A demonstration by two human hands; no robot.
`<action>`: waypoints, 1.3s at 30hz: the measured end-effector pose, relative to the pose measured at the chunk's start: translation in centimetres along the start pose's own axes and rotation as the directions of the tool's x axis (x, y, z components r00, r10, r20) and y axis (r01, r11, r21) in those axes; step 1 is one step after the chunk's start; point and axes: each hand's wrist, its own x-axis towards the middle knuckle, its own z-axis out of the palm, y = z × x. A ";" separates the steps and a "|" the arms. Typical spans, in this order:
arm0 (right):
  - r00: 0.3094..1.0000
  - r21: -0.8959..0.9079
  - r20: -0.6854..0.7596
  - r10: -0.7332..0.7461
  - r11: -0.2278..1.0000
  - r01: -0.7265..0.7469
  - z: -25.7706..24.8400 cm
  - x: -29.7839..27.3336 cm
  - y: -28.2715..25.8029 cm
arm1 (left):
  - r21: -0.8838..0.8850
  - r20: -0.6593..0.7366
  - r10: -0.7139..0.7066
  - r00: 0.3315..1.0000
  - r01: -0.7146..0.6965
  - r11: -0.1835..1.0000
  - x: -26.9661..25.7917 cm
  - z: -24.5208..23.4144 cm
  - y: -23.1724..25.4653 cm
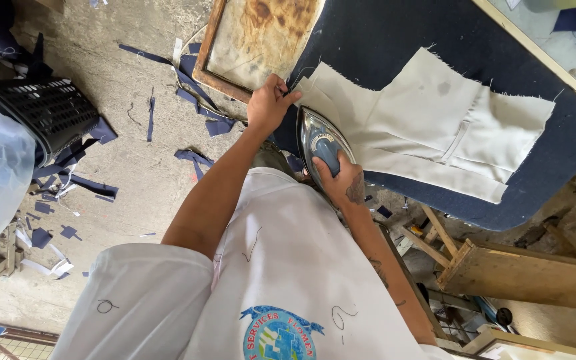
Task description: The person unfolds a light-colored fabric piece on a dark ironing board, sprays it with water from a spray bottle, and then uses an iron to press the fabric. The person repeatedly irons different sections of the fabric, adjusting its position as needed.
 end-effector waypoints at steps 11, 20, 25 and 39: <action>0.999 -0.072 0.035 0.032 0.997 -0.029 0.9 1.9 -0.2 | 0.040 -0.005 0.191 0.981 -0.191 0.981 1.6 -2.1 3.3; 0.998 -0.060 0.040 0.040 0.997 -0.038 1.1 2.7 -0.8 | -0.023 -0.063 -0.078 0.995 0.077 0.997 5.3 -0.3 -0.5; 0.999 -0.080 0.033 0.015 0.997 -0.012 1.9 4.0 -0.5 | -0.227 -0.090 -0.232 0.968 0.207 0.952 4.7 -1.5 0.8; 0.988 -0.021 -0.050 -0.146 0.989 0.145 0.8 9.6 -5.2 | -0.433 -0.191 -0.363 0.912 0.254 0.865 1.4 -5.9 -0.2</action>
